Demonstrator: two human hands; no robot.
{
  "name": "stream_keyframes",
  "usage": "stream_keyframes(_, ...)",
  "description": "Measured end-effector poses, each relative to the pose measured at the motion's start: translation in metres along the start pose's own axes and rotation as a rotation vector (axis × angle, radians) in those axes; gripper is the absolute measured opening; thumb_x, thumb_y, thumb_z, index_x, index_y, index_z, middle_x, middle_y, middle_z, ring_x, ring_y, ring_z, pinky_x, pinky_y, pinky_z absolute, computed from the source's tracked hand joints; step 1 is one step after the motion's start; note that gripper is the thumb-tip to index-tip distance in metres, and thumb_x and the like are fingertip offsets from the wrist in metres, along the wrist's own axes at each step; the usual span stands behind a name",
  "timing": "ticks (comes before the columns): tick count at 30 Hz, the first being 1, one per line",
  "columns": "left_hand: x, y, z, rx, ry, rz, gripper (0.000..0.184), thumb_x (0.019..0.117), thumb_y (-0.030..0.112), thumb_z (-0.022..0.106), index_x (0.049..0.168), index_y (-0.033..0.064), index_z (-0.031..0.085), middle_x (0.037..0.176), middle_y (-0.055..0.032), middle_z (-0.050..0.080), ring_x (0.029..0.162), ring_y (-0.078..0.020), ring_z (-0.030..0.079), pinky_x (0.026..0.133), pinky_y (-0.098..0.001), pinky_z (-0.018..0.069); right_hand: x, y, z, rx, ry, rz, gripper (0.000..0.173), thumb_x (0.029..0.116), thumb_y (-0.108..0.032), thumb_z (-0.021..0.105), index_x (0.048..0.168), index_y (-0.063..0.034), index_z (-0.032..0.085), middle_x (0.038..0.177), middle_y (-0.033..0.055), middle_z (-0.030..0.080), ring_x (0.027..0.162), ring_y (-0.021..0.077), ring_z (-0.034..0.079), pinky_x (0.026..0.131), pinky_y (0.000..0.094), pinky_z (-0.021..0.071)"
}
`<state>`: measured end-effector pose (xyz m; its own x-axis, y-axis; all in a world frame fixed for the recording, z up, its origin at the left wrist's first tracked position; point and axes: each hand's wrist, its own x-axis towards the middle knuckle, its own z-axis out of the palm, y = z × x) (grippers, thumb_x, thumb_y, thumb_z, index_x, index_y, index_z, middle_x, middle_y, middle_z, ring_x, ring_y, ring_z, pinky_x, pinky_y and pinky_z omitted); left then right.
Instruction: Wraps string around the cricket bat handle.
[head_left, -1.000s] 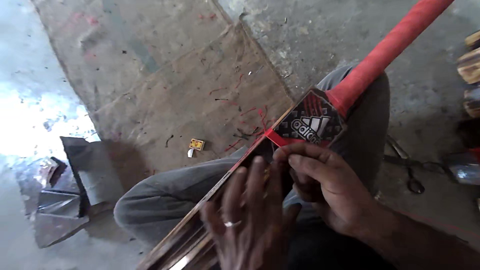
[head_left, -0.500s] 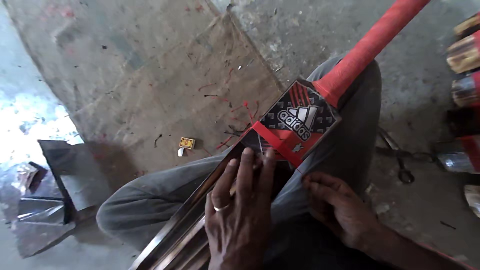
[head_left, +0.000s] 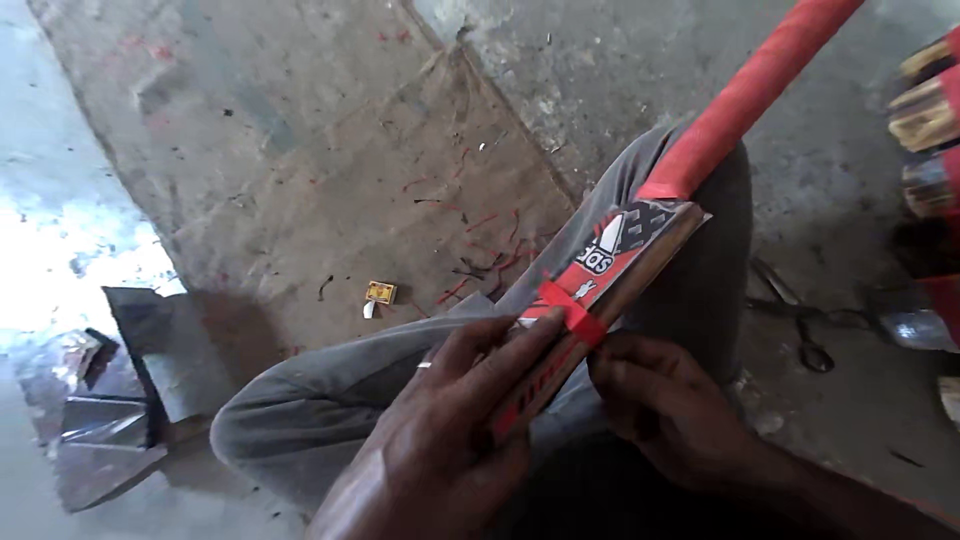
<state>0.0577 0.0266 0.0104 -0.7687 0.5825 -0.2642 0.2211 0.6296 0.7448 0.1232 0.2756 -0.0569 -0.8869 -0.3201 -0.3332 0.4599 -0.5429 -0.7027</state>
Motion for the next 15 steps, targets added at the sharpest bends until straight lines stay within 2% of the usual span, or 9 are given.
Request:
stream_keyframes(2, 0.005, -0.01, -0.004, -0.283, -0.108, -0.072, 0.079, 0.0874, 0.026, 0.076, 0.154, 0.0471, 0.04, 0.138, 0.0091, 0.059, 0.106, -0.0115, 0.067, 0.081, -0.0367, 0.0645, 0.007, -0.004, 0.004, -0.026, 0.019, -0.018, 0.018, 0.1057, -0.022, 0.055, 0.113, -0.015, 0.07, 0.073, 0.0016, 0.054, 0.055, 0.0046, 0.045, 0.05, 0.02, 0.0407)
stream_keyframes(3, 0.007, -0.013, -0.005, -0.316, -0.118, -0.109, 0.077, 0.0901, 0.029, 0.075, 0.155, 0.0472, 0.039, 0.136, 0.0093, 0.062, 0.104, -0.0114, 0.068, 0.083, -0.0366, 0.0639, 0.013, -0.005, 0.006, -0.045, 0.041, -0.019, 0.019, 0.1057, -0.021, 0.054, 0.112, -0.0145, 0.071, 0.073, 0.0022, 0.055, 0.054, 0.0051, 0.045, 0.049, 0.0198, 0.0406)
stream_keyframes(5, 0.004, -0.012, -0.005, -0.088, 0.057, -0.129, 0.066, 0.0947, 0.041, 0.07, 0.154, 0.0475, 0.041, 0.135, 0.0141, 0.063, 0.105, -0.0068, 0.067, 0.083, -0.0354, 0.0623, 0.027, -0.007, 0.01, -0.069, 0.07, -0.01, 0.021, 0.1062, -0.021, 0.053, 0.114, -0.0128, 0.07, 0.072, 0.0024, 0.053, 0.053, 0.0058, 0.043, 0.047, 0.0195, 0.0383)
stream_keyframes(6, 0.002, -0.008, -0.003, 0.123, 0.193, -0.111, 0.061, 0.0969, 0.044, 0.065, 0.154, 0.0432, 0.043, 0.146, 0.0136, 0.055, 0.121, -0.0095, 0.062, 0.092, -0.0412, 0.0587, 0.035, -0.01, 0.013, -0.074, 0.081, -0.009, 0.022, 0.1062, -0.02, 0.053, 0.115, -0.0122, 0.071, 0.073, 0.0021, 0.053, 0.053, 0.0054, 0.042, 0.047, 0.019, 0.0375)
stream_keyframes(8, 0.001, -0.002, 0.021, 0.483, 0.444, -0.111, 0.06, 0.0969, 0.043, 0.063, 0.154, 0.0318, 0.047, 0.156, -0.0051, 0.046, 0.133, -0.0331, 0.05, 0.096, -0.0609, 0.0455, 0.044, -0.016, 0.021, -0.089, 0.106, 0.005, 0.024, 0.1068, -0.019, 0.051, 0.119, -0.0112, 0.07, 0.072, 0.0019, 0.053, 0.051, 0.0053, 0.042, 0.046, 0.0186, 0.038)
stream_keyframes(9, 0.003, -0.001, 0.04, 0.618, 0.506, -0.137, 0.066, 0.0951, 0.047, 0.065, 0.156, 0.0296, 0.045, 0.158, -0.0109, 0.042, 0.137, -0.0402, 0.046, 0.098, -0.068, 0.0397, 0.046, -0.017, 0.023, -0.104, 0.111, 0.015, 0.024, 0.1072, -0.021, 0.051, 0.12, -0.0115, 0.069, 0.072, 0.002, 0.052, 0.05, 0.0057, 0.041, 0.044, 0.0189, 0.038)
stream_keyframes(11, 0.01, -0.003, 0.078, 0.787, 0.522, -0.222, 0.088, 0.0883, 0.059, 0.065, 0.163, 0.0295, 0.03, 0.169, -0.0095, 0.024, 0.149, -0.04, 0.031, 0.105, -0.0737, 0.0304, 0.044, -0.014, 0.025, -0.149, 0.149, 0.033, 0.024, 0.1064, -0.025, 0.052, 0.119, -0.0144, 0.069, 0.067, 0.0007, 0.045, 0.048, 0.0059, 0.037, 0.043, 0.0194, 0.0347)
stream_keyframes(12, 0.014, -0.006, 0.089, 0.815, 0.522, -0.237, 0.093, 0.0865, 0.056, 0.067, 0.164, 0.0279, 0.024, 0.171, -0.0098, 0.016, 0.153, -0.0394, 0.024, 0.106, -0.0736, 0.0279, 0.038, -0.012, 0.022, -0.172, 0.164, 0.043, 0.024, 0.1059, -0.027, 0.053, 0.119, -0.0156, 0.07, 0.068, 0.0008, 0.046, 0.05, 0.0064, 0.039, 0.045, 0.0201, 0.0369)
stream_keyframes(15, 0.02, -0.011, 0.091, 0.774, 0.501, -0.222, 0.101, 0.0838, 0.052, 0.071, 0.166, 0.0254, 0.018, 0.172, -0.0105, 0.009, 0.156, -0.0375, 0.017, 0.107, -0.0721, 0.0289, 0.013, 0.002, 0.001, -0.22, 0.251, 0.081, 0.021, 0.1033, -0.027, 0.057, 0.115, -0.0178, 0.072, 0.071, 0.0007, 0.05, 0.053, 0.0064, 0.042, 0.048, 0.0203, 0.0375)
